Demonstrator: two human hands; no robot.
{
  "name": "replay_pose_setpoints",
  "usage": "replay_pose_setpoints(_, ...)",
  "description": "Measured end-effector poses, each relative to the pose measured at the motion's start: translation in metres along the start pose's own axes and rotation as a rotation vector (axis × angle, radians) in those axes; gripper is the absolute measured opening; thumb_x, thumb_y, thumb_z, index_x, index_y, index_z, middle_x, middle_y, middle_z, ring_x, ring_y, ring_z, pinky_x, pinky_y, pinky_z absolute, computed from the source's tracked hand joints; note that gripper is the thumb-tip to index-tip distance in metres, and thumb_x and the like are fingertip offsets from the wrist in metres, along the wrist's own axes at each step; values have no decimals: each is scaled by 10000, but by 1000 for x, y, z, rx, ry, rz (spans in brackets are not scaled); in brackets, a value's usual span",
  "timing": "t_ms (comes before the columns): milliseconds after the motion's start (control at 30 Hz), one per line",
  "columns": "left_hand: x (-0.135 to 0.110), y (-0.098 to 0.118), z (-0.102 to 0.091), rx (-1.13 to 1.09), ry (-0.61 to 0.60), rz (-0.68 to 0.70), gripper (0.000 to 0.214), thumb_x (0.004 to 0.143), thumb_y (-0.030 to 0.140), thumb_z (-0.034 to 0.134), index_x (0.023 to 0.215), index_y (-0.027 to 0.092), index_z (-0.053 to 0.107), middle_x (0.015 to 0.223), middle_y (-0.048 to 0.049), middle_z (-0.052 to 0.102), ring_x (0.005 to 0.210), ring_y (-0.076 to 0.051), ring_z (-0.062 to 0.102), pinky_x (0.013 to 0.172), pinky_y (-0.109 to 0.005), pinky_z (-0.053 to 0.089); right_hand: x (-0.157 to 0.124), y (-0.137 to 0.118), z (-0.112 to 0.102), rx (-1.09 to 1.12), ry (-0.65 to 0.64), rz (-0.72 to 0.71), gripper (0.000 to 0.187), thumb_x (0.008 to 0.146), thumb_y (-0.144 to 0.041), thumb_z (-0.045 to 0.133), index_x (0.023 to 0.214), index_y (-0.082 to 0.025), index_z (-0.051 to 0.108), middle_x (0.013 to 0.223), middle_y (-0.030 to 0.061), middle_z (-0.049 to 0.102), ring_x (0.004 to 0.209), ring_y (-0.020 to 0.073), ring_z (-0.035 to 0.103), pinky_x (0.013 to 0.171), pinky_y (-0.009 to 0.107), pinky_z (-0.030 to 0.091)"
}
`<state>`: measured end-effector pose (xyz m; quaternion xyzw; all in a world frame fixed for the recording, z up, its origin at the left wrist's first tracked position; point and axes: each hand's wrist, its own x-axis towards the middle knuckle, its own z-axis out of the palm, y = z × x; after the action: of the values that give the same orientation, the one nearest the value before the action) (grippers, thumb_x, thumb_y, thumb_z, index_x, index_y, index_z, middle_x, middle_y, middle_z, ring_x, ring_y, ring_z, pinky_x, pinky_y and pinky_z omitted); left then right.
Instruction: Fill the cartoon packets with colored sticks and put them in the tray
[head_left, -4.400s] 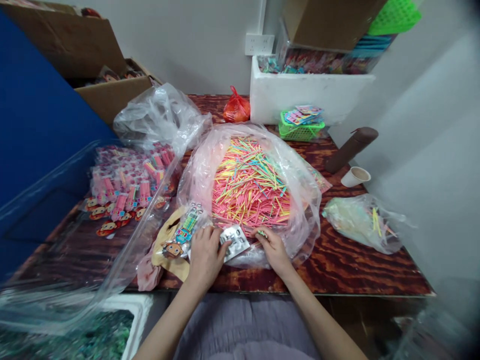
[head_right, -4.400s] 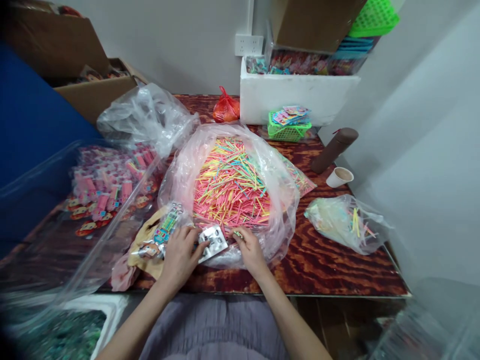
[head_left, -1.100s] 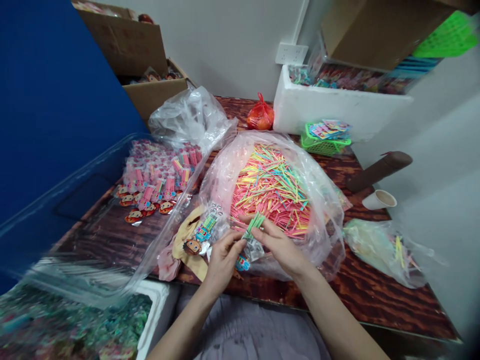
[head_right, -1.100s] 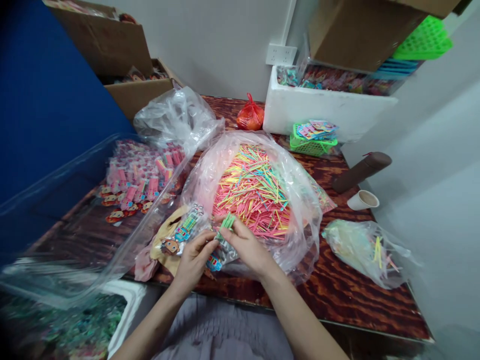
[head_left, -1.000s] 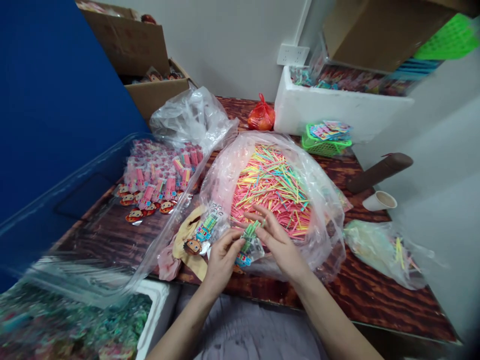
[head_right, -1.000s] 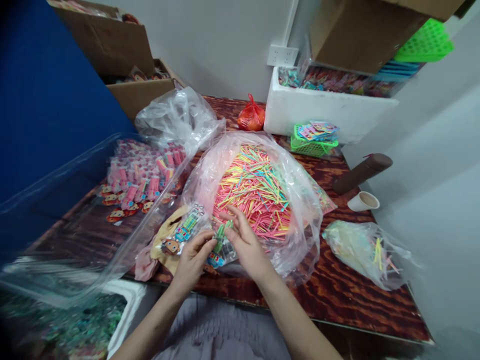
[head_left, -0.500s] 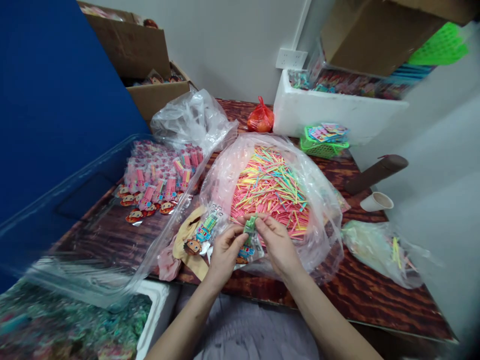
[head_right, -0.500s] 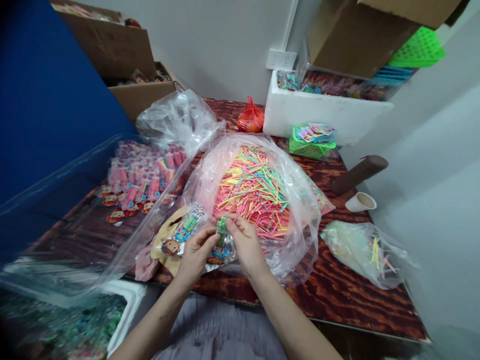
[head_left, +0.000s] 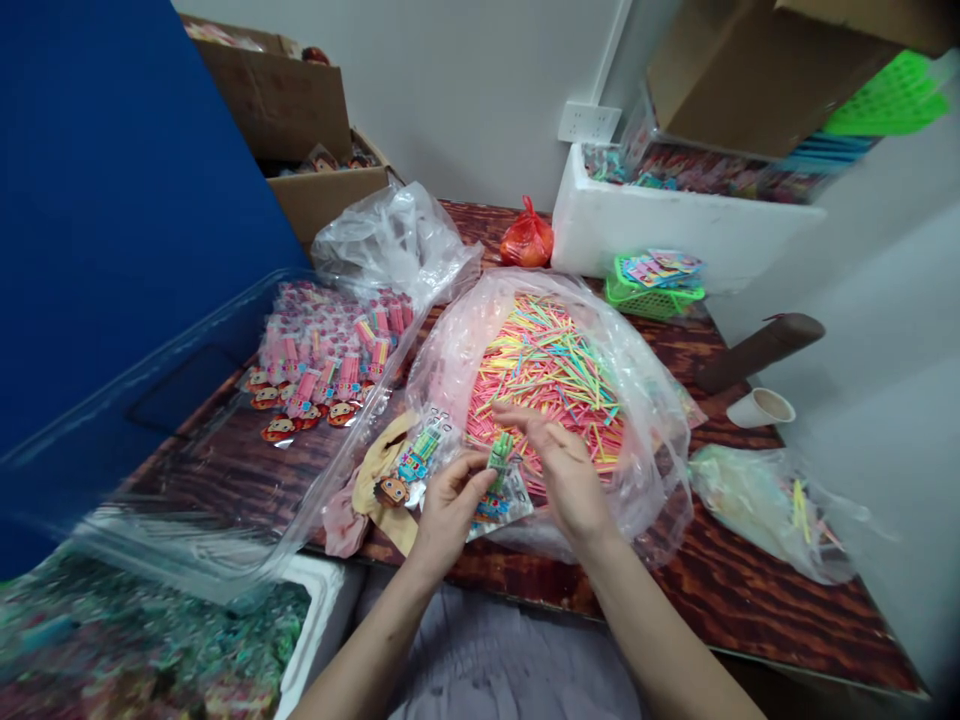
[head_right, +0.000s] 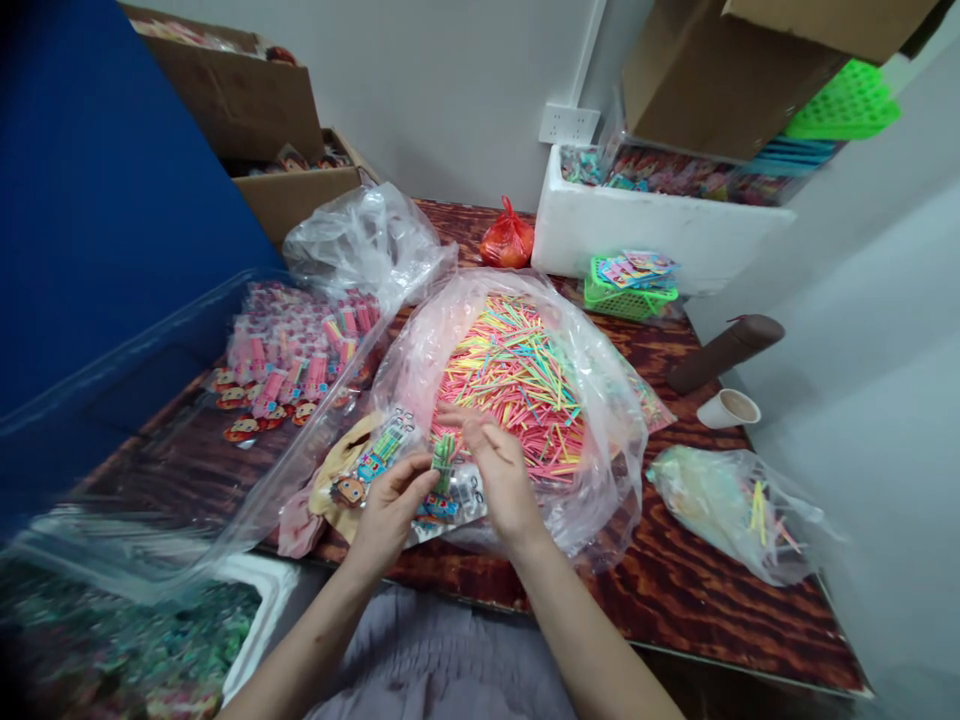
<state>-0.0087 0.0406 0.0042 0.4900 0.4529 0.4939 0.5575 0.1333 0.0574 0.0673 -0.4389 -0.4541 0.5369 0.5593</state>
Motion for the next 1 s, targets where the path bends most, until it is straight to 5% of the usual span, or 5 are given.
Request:
replay_pose_setpoints(233, -4, -1, -13, -98, 28, -76, 255, 811, 363, 686, 987, 183, 726, 950, -42, 732, 901, -186, 654, 837, -288, 513, -23, 8, 18, -165, -75, 54, 442, 917, -312, 594, 1353, -342, 534, 1356, 25, 585, 1264, 205, 512, 1095, 403, 357)
replay_pose_setpoints(467, 1, 3, -24, -154, 143, -73, 285, 768, 390, 733, 981, 200, 732, 920, -20, 731, 851, -165, 659, 778, -262, 528, -7, 3, -26, -232, 47, -74, 221, 949, -311, 519, 1099, -279, 678, 1055, 38, 685, 896, 193, 629, 764, 317, 483)
replay_pose_setpoints(567, 4, 6, -26, -131, 183, -48, 294, 749, 403, 745, 960, 199, 734, 902, -17, 729, 836, -163, 657, 777, -264, 528, 5, 34, -53, -548, 71, -72, 119, 890, -216, 571, 888, -234, 688, 778, 4, 644, 701, 173, 576, 675, 289, 432)
replay_pose_setpoints(800, 0, 8, -31, -88, 160, -52, 261, 741, 386, 753, 928, 204, 735, 901, -8, 724, 838, -156, 650, 794, -256, 517, 9, 89, -45, -1369, -215, -71, 229, 854, -56, 491, 935, -191, 657, 984, 88, 646, 857, 206, 594, 728, 290, 413)
replay_pose_setpoints(1000, -3, 15, -30, 12, 87, -40, 192, 790, 352, 704, 887, 190, 735, 848, -13, 700, 802, -153, 624, 741, -240, 501, 3, 40, -51, -585, -19, -6, 497, 869, -135, 511, 1338, -296, 491, 864, -11, 578, 643, 143, 546, 591, 272, 451)
